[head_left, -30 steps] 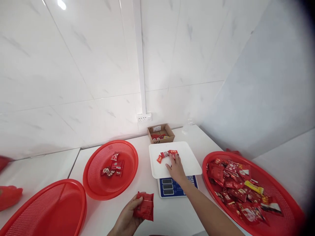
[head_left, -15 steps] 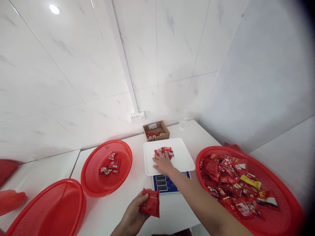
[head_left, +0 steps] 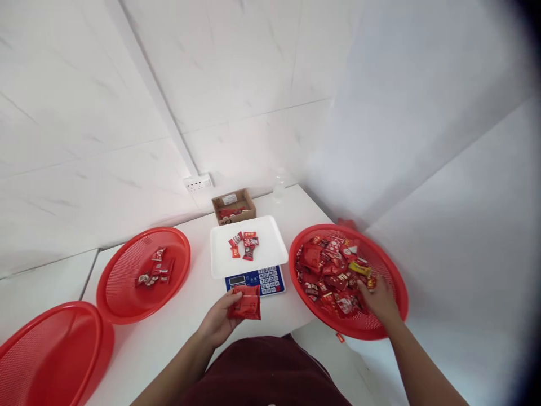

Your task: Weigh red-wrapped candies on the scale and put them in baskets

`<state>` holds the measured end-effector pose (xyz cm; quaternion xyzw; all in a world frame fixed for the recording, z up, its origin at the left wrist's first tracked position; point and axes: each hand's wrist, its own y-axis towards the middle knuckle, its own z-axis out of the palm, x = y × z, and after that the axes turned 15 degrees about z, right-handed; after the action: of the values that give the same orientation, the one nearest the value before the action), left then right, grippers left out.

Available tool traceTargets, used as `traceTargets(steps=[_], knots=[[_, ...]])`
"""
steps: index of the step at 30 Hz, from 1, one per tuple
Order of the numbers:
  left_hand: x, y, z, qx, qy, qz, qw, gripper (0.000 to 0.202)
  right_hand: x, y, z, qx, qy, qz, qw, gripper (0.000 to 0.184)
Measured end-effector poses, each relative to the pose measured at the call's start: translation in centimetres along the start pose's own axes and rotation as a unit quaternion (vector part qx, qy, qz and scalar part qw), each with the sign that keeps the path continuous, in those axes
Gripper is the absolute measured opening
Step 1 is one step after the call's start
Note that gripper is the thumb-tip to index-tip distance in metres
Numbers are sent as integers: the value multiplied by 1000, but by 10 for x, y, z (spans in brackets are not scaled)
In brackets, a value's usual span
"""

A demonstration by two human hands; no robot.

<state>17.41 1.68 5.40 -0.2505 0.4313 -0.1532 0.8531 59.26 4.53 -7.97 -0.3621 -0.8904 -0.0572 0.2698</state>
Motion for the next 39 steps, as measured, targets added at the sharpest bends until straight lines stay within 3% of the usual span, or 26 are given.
traceTargets(steps=[3, 6, 10, 14, 18, 24, 27, 32, 39], knots=[[1, 5, 24, 7, 22, -10, 1000, 18, 3, -1, 18, 115, 11, 11, 993, 70], [6, 9, 39, 3, 37, -18, 999, 15, 20, -24, 39, 153, 26, -5, 988, 69], [14, 12, 45, -6, 46, -17, 999, 17, 27, -39, 37, 233, 77, -55, 968, 46], [20, 12, 47, -20, 43, -8, 999, 15, 28, -3, 17, 187, 103, -36, 976, 44], [23, 7, 48, -32, 36, -3, 999, 14, 46, 28, 25, 135, 121, -2, 983, 57], [25, 5, 41, -44, 30, 8, 999, 19, 57, -3, 45, 183, 167, 9, 969, 36], [27, 5, 37, -48, 30, 12, 998, 21, 49, -16, 37, 216, 207, 25, 954, 25], [27, 4, 37, -43, 38, 4, 998, 22, 37, -10, 13, 266, 296, 109, 911, 17], [24, 4, 37, -16, 45, -10, 999, 19, 35, -5, -4, 265, 416, 194, 848, 24]])
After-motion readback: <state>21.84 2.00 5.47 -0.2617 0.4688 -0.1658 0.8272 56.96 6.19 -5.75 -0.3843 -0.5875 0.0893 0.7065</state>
